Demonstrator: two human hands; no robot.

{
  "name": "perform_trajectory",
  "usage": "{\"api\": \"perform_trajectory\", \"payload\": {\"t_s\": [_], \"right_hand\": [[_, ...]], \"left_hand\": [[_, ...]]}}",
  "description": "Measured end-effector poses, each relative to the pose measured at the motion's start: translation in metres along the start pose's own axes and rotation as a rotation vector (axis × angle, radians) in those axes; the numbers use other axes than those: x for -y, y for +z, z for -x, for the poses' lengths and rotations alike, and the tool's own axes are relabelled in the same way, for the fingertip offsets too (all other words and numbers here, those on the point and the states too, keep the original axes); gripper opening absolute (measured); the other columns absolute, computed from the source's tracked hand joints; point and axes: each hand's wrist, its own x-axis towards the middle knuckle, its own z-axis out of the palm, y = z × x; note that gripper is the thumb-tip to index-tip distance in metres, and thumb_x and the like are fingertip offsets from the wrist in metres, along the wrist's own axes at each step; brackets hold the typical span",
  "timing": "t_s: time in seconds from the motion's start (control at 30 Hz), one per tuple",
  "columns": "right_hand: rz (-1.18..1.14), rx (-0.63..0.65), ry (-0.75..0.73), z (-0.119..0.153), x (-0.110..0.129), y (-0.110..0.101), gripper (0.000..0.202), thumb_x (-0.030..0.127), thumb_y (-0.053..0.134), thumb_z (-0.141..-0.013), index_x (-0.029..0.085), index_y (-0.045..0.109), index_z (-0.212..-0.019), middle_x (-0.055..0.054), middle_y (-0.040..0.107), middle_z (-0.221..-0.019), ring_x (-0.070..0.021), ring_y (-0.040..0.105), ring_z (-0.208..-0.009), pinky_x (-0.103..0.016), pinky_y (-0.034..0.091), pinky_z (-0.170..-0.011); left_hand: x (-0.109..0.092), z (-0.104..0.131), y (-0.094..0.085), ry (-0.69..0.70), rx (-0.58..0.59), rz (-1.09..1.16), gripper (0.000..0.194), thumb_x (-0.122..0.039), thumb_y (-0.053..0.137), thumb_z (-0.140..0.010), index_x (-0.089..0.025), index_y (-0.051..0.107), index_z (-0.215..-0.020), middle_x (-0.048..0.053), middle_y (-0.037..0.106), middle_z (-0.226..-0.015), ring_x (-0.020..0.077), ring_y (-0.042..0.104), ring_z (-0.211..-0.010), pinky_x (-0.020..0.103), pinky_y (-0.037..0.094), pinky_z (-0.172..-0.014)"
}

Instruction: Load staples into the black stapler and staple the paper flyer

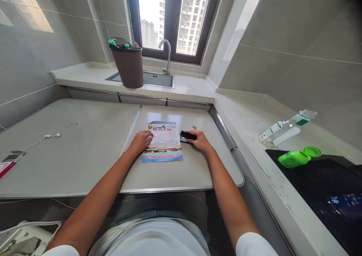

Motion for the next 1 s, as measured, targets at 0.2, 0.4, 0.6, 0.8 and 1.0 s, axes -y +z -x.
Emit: {"api": "perform_trajectory", "payload": {"t_s": [0.2,0.4,0.6,0.8,1.0], "right_hand": [[-0.032,0.186,-0.130,0.003,0.018,0.003,0.046,0.021,0.078,-0.082,0.026,0.078,-0.128,-0.007,0.079,-0.119,-0.0266,0.071,-0.106,-0.042,0.054,-0.098],[0.049,0.107,-0.213,0.002,0.022,0.007,0.055,0.024,0.070,-0.094,0.032,0.064,-0.148,-0.006,0.077,-0.125,-0.0245,0.065,-0.105,-0.044,0.051,-0.102],[0.131,0.090,-0.246,0.000,0.024,0.011,0.045,0.022,0.058,-0.102,0.032,0.068,-0.145,-0.006,0.076,-0.111,-0.0239,0.060,-0.099,-0.042,0.051,-0.097],[0.142,0.089,-0.262,0.001,0.025,0.013,0.046,0.020,0.054,-0.103,0.034,0.067,-0.145,-0.006,0.076,-0.119,-0.0249,0.060,-0.103,-0.046,0.048,-0.102],[0.118,0.121,-0.245,0.001,0.028,0.011,0.046,0.019,0.052,-0.103,0.033,0.068,-0.143,-0.006,0.076,-0.122,-0.0248,0.060,-0.105,-0.046,0.048,-0.103]], "left_hand": [[-0.002,0.000,-0.004,0.008,0.019,-0.036,0.023,-0.025,0.058,-0.094,-0.022,0.076,-0.109,0.010,0.072,-0.131,0.0330,0.065,-0.125,0.051,0.049,-0.111],[-0.003,0.003,0.005,0.094,0.102,0.008,0.042,-0.046,0.060,-0.099,-0.024,0.072,-0.132,0.012,0.059,-0.154,0.0363,0.053,-0.144,0.060,0.037,-0.123],[-0.010,0.007,0.008,0.204,0.247,0.039,0.055,-0.058,0.061,-0.099,-0.034,0.063,-0.149,0.009,0.045,-0.167,0.0389,0.034,-0.158,0.071,0.017,-0.127],[-0.015,0.009,0.000,0.249,0.299,0.049,0.053,-0.057,0.060,-0.101,-0.034,0.063,-0.149,0.008,0.044,-0.167,0.0362,0.033,-0.159,0.068,0.015,-0.129],[-0.018,0.009,-0.001,0.239,0.327,0.019,0.053,-0.055,0.057,-0.102,-0.034,0.060,-0.150,0.007,0.041,-0.169,0.0353,0.031,-0.160,0.068,0.014,-0.129]]}}
